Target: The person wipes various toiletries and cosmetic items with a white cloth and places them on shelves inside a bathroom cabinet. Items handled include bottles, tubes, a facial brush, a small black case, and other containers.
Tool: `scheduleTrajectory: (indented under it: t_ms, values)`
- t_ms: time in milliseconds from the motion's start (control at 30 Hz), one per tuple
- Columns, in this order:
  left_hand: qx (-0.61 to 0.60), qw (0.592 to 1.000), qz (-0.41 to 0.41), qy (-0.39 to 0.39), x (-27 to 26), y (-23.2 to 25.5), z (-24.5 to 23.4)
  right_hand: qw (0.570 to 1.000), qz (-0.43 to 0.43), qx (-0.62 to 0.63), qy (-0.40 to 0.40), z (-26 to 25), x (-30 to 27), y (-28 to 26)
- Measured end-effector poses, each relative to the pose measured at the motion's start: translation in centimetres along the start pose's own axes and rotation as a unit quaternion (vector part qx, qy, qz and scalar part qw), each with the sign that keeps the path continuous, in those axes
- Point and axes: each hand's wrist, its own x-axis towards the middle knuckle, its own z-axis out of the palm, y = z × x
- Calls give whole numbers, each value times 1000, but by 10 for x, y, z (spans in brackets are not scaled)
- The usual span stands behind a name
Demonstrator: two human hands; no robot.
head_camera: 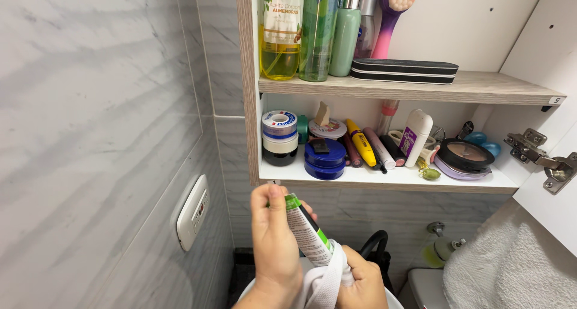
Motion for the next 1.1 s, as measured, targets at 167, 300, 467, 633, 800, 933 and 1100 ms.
scheduleTrajectory:
  t_ms: [167, 300, 467, 633, 800, 933, 1100]
  values:
    - [-58, 989, -117, 64, -9, -8, 8, 998, 64, 9, -23, 4, 2, 36]
    - [-200, 961, -105, -157, 0, -12, -4, 994, 96, 14, -51, 9, 1, 60]
    - [-350, 870, -202, -284, 14, -8, -14, 987, 135, 7, -86, 9, -3, 81]
    - [-374, 829, -255, -327, 20, -8, -25, 977, 167, 9, -135, 7, -8, 105]
    - [-388, 809, -289, -334, 23, -13, -29, 962, 174, 39, -207, -6, -7, 134]
    - [-374, 798, -307, -358, 24, -17, -28, 937, 101, 111, -316, -35, 15, 107]
    - [-349, 801, -324, -363, 24, -24, -10, 900, 152, 175, -369, -49, 14, 14]
